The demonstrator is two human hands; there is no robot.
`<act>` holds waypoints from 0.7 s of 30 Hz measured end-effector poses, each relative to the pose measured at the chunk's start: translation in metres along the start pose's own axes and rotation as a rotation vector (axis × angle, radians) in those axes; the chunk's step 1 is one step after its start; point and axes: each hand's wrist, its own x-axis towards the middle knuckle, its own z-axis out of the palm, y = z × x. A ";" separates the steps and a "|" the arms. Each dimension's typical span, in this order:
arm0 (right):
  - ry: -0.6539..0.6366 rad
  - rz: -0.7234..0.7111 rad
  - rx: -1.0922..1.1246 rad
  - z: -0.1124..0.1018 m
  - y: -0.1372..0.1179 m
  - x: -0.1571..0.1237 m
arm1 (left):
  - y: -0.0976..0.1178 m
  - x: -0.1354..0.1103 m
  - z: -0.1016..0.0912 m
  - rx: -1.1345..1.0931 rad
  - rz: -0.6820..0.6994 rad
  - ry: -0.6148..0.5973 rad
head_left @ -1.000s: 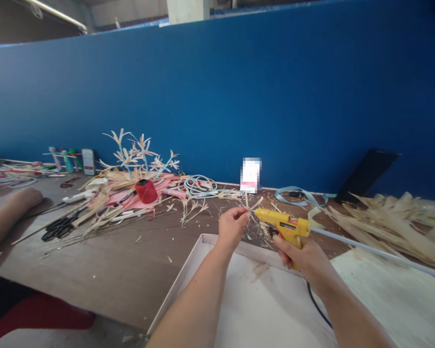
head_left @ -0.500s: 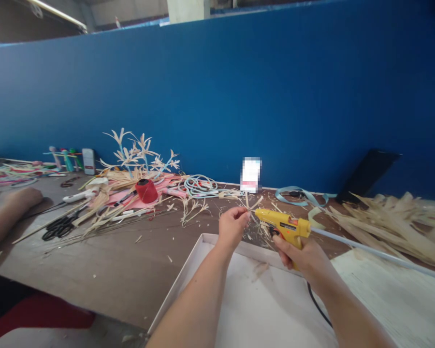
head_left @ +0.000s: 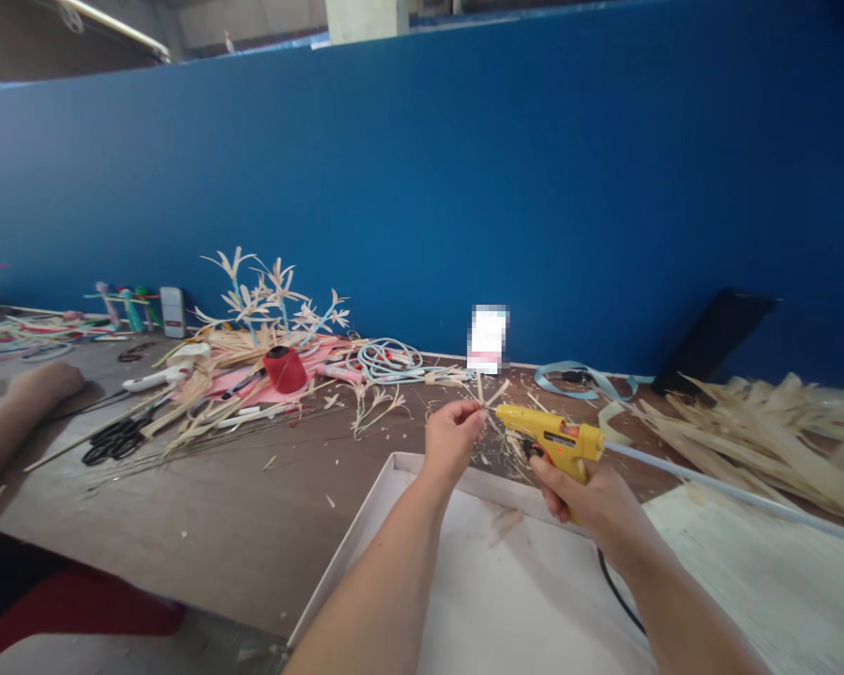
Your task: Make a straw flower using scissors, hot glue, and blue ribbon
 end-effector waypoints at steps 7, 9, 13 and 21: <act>-0.012 -0.003 -0.020 -0.001 -0.003 -0.001 | 0.000 0.000 0.000 -0.001 0.003 0.002; -0.013 -0.004 -0.034 -0.002 -0.003 -0.001 | -0.001 0.001 0.000 -0.002 0.009 -0.004; -0.020 -0.012 -0.017 -0.002 -0.001 0.000 | -0.001 0.001 0.000 -0.012 0.015 -0.010; 0.003 -0.034 -0.012 -0.001 -0.011 -0.006 | 0.002 0.000 0.000 -0.005 0.007 0.000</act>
